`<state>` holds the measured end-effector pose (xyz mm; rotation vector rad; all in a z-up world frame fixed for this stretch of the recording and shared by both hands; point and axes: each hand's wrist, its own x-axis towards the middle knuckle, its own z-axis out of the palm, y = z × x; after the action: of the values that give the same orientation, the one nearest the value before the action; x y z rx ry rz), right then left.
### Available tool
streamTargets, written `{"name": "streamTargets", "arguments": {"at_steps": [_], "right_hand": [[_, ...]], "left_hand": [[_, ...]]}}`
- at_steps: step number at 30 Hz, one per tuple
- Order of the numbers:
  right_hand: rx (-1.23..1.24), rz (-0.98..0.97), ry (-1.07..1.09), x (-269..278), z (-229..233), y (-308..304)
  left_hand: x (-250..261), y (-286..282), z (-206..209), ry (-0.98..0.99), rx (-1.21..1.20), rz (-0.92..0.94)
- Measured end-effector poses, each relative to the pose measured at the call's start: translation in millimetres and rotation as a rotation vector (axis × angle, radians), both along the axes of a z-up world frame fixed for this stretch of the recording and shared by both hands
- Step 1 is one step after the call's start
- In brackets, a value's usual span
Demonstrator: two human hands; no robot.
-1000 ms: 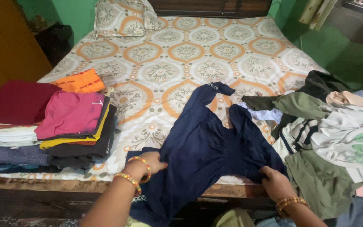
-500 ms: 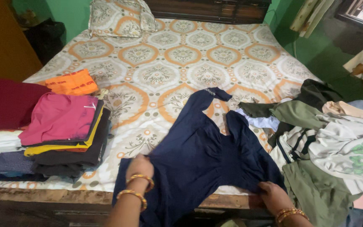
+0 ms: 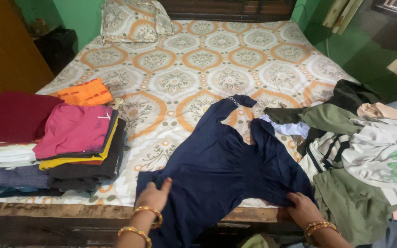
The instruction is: The person folds a variety of clothing items, including a dark blue garment, a white t-shirt, and a green garment, on a bed and stacks them neatly into a pile.
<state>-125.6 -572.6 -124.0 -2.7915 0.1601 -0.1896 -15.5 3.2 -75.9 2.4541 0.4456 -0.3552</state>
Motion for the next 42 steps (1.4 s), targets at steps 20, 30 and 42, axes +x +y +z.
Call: {"name": "streamTargets", "arguments": {"at_steps": [20,30,42], "right_hand": [[0.179,-0.136,-0.112,-11.7,40.6,-5.5],[-0.015,0.182,0.291,-42.8,55.8,-29.0],[-0.001,0.060,0.699,-77.9,65.8,-38.4]], "left_hand": [[5.0,-27.6,-38.6,-0.408,-0.430,0.129],[-21.7,36.3,-33.7,0.163,-0.299,-0.237],[-41.0,83.7,-9.6,0.334,-0.714,-0.458]]}}
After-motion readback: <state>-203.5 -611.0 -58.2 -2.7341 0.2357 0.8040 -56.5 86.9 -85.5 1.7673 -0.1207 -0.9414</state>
